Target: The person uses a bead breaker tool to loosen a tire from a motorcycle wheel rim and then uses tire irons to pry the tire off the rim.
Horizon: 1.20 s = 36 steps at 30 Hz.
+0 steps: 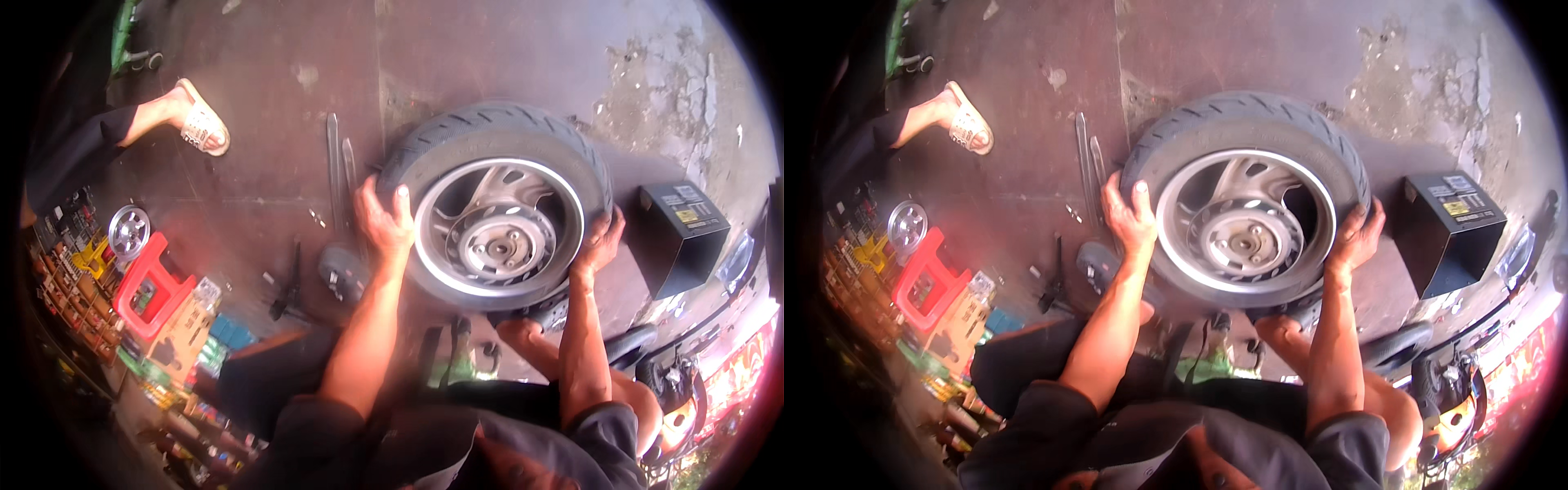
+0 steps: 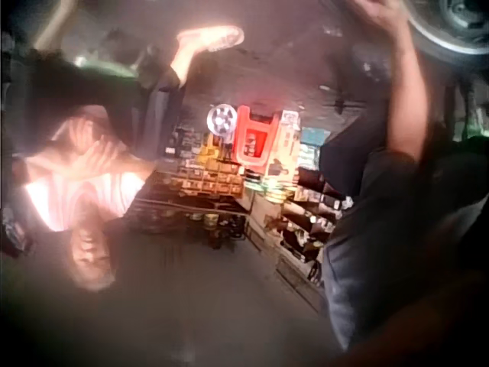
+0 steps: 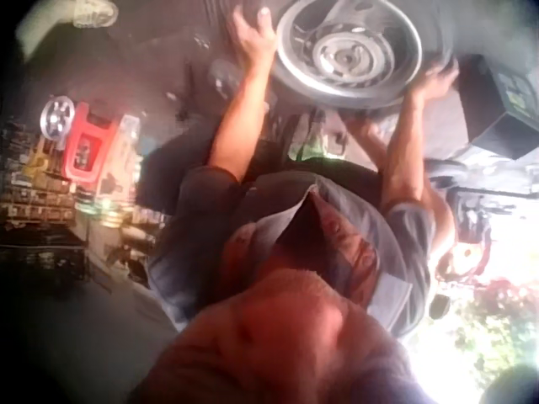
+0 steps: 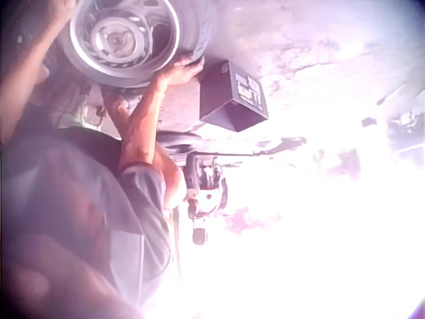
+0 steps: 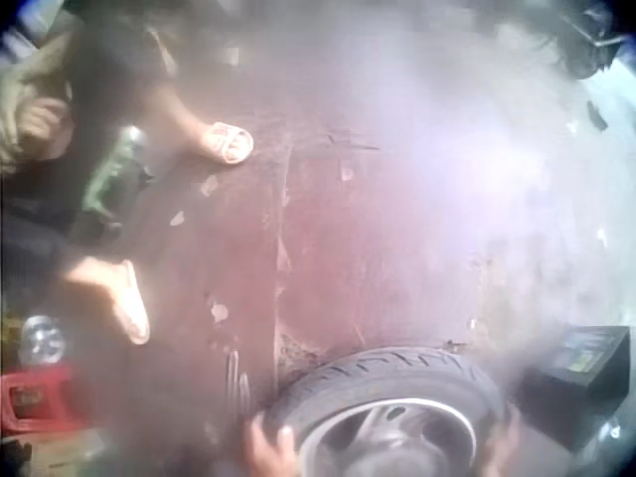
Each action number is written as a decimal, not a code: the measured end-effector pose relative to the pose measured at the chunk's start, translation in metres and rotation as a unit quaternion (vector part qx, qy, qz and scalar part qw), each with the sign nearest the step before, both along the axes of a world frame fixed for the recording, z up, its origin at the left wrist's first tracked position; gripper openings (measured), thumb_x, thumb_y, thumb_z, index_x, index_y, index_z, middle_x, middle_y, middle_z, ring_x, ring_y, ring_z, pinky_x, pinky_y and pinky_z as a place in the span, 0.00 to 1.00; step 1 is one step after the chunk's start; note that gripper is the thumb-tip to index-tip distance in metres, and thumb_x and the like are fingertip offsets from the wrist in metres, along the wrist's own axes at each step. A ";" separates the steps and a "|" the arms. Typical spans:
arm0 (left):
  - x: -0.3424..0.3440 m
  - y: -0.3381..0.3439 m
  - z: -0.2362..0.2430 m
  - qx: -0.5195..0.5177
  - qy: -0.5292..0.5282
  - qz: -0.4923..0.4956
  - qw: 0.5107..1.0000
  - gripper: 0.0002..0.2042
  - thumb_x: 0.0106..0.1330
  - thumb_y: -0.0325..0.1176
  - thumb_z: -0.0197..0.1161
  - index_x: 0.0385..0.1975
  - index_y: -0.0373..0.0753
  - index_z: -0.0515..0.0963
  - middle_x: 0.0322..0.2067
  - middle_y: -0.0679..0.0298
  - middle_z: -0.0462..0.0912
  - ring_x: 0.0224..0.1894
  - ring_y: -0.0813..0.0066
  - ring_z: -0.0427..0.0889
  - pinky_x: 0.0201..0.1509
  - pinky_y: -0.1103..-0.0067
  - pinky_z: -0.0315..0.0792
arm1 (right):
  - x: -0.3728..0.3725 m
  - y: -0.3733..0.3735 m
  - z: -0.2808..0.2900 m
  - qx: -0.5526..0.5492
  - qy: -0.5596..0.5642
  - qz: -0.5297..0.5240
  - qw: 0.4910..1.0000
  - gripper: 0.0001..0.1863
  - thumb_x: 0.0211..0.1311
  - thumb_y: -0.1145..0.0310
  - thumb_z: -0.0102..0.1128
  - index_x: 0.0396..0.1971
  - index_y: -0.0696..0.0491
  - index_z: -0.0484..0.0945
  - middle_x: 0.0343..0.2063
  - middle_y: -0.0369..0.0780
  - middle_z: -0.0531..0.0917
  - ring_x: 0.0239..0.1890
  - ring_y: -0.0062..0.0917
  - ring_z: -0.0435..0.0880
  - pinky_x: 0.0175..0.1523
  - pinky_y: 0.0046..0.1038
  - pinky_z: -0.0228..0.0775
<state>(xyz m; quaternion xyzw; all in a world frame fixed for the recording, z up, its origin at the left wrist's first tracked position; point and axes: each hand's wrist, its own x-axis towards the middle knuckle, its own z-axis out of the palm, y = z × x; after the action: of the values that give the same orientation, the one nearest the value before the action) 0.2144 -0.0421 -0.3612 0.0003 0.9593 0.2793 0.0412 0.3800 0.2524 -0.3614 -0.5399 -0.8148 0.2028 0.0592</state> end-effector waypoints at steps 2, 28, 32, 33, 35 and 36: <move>-0.002 -0.008 -0.001 0.032 0.001 0.018 0.999 0.26 0.67 0.51 0.58 0.49 0.31 0.74 0.41 0.46 0.79 0.46 0.46 0.77 0.51 0.62 0.69 | -0.007 -0.002 -0.001 -0.013 -0.020 -0.025 0.999 0.25 0.70 0.47 0.45 0.52 0.51 0.75 0.45 0.46 0.81 0.47 0.45 0.80 0.52 0.38 0.70; 0.024 -0.033 0.148 0.593 -0.149 0.113 0.783 0.33 0.55 0.35 0.62 0.63 0.30 0.65 0.58 0.53 0.71 0.59 0.62 0.71 0.64 0.69 0.63 | 0.043 -0.021 0.097 -0.483 0.548 -0.152 0.666 0.36 0.56 0.64 0.61 0.65 0.58 0.62 0.55 0.46 0.74 0.57 0.34 0.74 0.63 0.34 0.66; 0.035 -0.024 0.146 0.497 -0.139 0.101 0.850 0.32 0.57 0.35 0.63 0.63 0.31 0.65 0.57 0.55 0.72 0.56 0.65 0.71 0.64 0.71 0.63 | 0.079 -0.024 0.044 -0.466 0.500 -0.171 0.710 0.32 0.57 0.60 0.57 0.62 0.57 0.66 0.54 0.44 0.74 0.54 0.32 0.73 0.62 0.32 0.63; 0.033 -0.029 0.134 0.499 -0.138 0.096 0.850 0.32 0.57 0.35 0.63 0.63 0.31 0.65 0.57 0.55 0.72 0.56 0.65 0.71 0.64 0.71 0.63 | 0.084 -0.031 0.029 -0.465 0.476 -0.201 0.718 0.32 0.57 0.59 0.57 0.61 0.57 0.67 0.53 0.43 0.75 0.54 0.31 0.73 0.62 0.31 0.62; 0.041 -0.061 0.091 0.471 -0.158 0.142 0.856 0.31 0.60 0.33 0.64 0.63 0.32 0.64 0.57 0.55 0.73 0.58 0.65 0.71 0.64 0.71 0.62 | 0.068 -0.070 0.042 -0.406 0.436 -0.233 0.769 0.33 0.60 0.52 0.60 0.60 0.56 0.68 0.55 0.42 0.74 0.56 0.30 0.71 0.64 0.30 0.58; 0.046 -0.063 0.080 0.471 -0.175 0.173 0.847 0.30 0.61 0.33 0.65 0.63 0.32 0.65 0.57 0.55 0.73 0.59 0.64 0.71 0.65 0.70 0.62 | 0.067 -0.075 0.041 -0.393 0.418 -0.233 0.785 0.34 0.61 0.50 0.59 0.61 0.56 0.67 0.55 0.42 0.74 0.57 0.30 0.70 0.65 0.30 0.58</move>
<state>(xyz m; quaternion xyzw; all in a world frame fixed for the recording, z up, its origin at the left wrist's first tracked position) 0.2603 -0.1049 -0.2814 -0.1956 0.6740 0.6954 0.1545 0.4469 0.1776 -0.3208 -0.5523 -0.4095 0.6913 0.2223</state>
